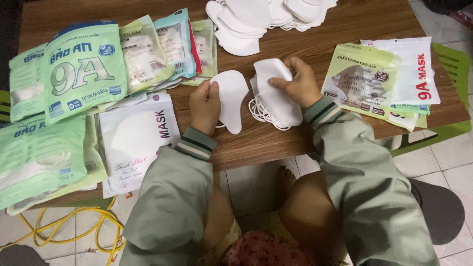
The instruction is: Manually packaging individual face masks by folding them and inserting them into plastic bags.
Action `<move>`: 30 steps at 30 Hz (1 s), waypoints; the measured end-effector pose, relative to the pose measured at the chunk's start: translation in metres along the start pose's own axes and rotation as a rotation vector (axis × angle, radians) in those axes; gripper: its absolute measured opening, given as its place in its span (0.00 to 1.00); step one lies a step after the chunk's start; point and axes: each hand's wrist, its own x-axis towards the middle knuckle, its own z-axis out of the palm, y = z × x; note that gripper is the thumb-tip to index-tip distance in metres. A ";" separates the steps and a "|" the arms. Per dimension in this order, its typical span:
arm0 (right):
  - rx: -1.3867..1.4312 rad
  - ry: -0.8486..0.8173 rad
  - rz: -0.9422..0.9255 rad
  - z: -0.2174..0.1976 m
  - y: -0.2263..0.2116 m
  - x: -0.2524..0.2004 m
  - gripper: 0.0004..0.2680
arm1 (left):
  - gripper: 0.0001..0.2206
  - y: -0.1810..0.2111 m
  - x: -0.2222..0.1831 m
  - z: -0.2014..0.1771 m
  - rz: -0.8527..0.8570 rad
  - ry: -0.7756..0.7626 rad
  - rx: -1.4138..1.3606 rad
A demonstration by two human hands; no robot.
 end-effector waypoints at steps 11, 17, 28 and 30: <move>0.647 -0.412 0.313 0.020 -0.041 -0.021 0.13 | 0.13 0.013 -0.009 0.003 -0.161 -0.205 -0.278; 0.693 -0.418 0.376 0.022 -0.058 -0.023 0.13 | 0.15 0.016 -0.014 0.003 -0.158 -0.271 -0.369; 0.573 -0.326 0.331 0.026 -0.068 -0.031 0.12 | 0.13 0.023 -0.018 0.003 -0.106 -0.210 -0.201; 0.466 -0.246 0.288 0.027 -0.037 -0.023 0.12 | 0.13 0.027 -0.018 0.001 -0.087 -0.171 -0.148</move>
